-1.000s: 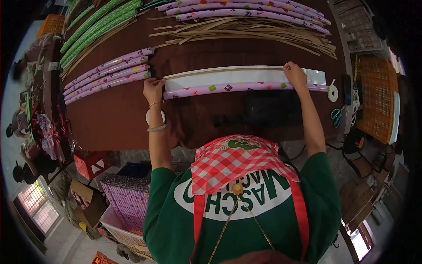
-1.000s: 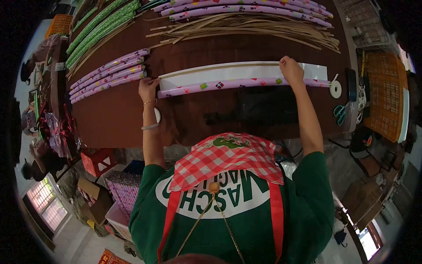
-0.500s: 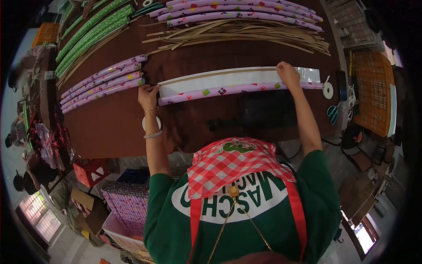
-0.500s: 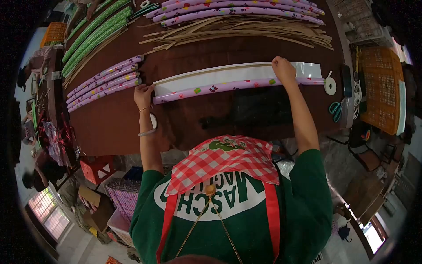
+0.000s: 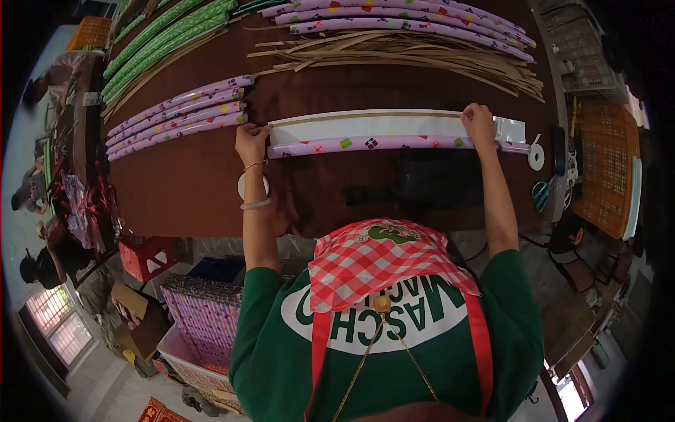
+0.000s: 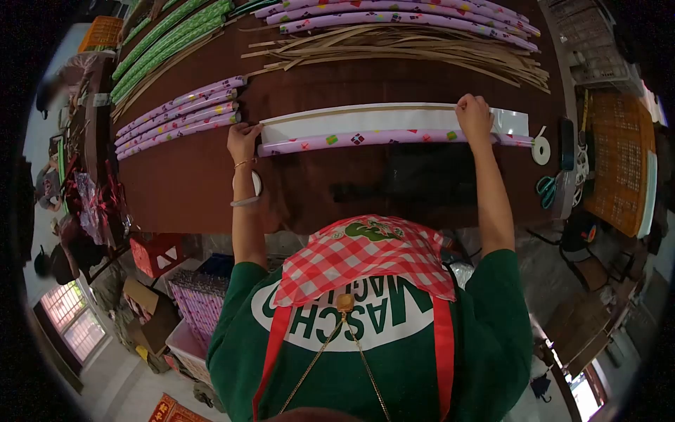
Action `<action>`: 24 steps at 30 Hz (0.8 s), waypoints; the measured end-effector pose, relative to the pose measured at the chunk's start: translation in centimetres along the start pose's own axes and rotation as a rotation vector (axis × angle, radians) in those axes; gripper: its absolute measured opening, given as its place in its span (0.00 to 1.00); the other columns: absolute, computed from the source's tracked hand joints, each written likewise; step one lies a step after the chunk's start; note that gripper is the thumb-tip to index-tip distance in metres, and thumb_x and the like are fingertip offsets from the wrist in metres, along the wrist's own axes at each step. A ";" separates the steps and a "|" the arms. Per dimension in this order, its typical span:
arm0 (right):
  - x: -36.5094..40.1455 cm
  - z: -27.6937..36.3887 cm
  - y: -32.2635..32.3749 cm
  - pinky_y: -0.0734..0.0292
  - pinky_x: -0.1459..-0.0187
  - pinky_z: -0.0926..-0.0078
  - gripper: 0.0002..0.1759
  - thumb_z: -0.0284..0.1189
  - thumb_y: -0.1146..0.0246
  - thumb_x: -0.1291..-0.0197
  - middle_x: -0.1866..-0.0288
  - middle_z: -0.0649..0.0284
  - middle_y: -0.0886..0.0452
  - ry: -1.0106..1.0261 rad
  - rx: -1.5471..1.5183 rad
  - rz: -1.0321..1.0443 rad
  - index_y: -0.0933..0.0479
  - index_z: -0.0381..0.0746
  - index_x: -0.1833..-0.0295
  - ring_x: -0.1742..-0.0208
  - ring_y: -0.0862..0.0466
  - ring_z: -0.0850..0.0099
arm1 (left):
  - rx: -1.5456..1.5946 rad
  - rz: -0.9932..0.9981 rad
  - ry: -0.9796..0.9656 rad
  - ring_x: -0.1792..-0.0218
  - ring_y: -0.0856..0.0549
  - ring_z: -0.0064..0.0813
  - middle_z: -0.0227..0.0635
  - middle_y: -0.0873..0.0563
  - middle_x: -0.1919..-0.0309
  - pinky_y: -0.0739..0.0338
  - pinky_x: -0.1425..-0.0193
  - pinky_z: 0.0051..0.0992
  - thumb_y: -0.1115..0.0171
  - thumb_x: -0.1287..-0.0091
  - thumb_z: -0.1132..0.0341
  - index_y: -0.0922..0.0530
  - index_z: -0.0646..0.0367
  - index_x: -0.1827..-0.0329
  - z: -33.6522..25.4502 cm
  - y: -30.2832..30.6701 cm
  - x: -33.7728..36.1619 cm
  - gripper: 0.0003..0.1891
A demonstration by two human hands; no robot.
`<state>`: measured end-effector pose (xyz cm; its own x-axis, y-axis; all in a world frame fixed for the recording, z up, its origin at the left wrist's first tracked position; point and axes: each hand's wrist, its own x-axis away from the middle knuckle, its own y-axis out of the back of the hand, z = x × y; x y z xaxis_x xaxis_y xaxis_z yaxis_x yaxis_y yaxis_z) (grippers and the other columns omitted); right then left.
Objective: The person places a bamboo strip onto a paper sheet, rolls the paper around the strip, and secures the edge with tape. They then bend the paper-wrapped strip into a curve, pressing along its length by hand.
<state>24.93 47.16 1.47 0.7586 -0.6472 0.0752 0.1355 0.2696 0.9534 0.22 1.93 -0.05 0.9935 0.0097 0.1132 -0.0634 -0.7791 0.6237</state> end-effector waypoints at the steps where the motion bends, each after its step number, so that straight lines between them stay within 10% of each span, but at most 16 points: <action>1: 0.1 0.0 0.2 0.28 0.57 0.57 0.07 0.33 0.37 0.49 0.61 0.63 0.23 0.014 0.056 -0.049 0.24 0.45 0.65 0.55 0.23 0.59 | -0.005 0.002 -0.001 0.66 0.15 0.29 0.40 0.14 0.70 0.22 0.60 0.26 0.27 0.54 0.62 0.25 0.67 0.61 -0.3 0.1 0.2 0.23; 7: 1.0 1.6 1.6 0.32 0.52 0.58 0.07 0.30 0.36 0.52 0.62 0.64 0.24 0.250 0.351 -0.398 0.23 0.44 0.65 0.56 0.23 0.61 | 0.004 0.001 0.020 0.67 0.15 0.29 0.39 0.14 0.70 0.22 0.60 0.27 0.26 0.55 0.62 0.25 0.66 0.61 -0.8 0.3 0.5 0.23; 13: 1.2 5.3 0.1 0.27 0.63 0.63 0.08 0.32 0.35 0.51 0.69 0.61 0.23 0.042 -0.182 0.009 0.24 0.41 0.69 0.65 0.21 0.60 | -0.002 0.004 0.007 0.67 0.15 0.28 0.39 0.14 0.70 0.22 0.60 0.26 0.26 0.55 0.63 0.25 0.66 0.60 0.3 -0.1 0.0 0.23; 24: -0.4 2.4 -0.4 0.26 0.63 0.63 0.13 0.40 0.32 0.54 0.69 0.62 0.22 -0.070 -0.157 0.104 0.22 0.43 0.69 0.63 0.20 0.62 | 0.003 0.027 0.001 0.65 0.16 0.26 0.40 0.14 0.67 0.23 0.61 0.24 0.26 0.53 0.62 0.25 0.68 0.59 0.6 -0.1 -0.2 0.23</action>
<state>23.07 45.56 1.75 0.7280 -0.6567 0.1966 0.1605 0.4421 0.8825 0.08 1.67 -0.63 0.9914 -0.0103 0.1308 -0.0897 -0.7811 0.6179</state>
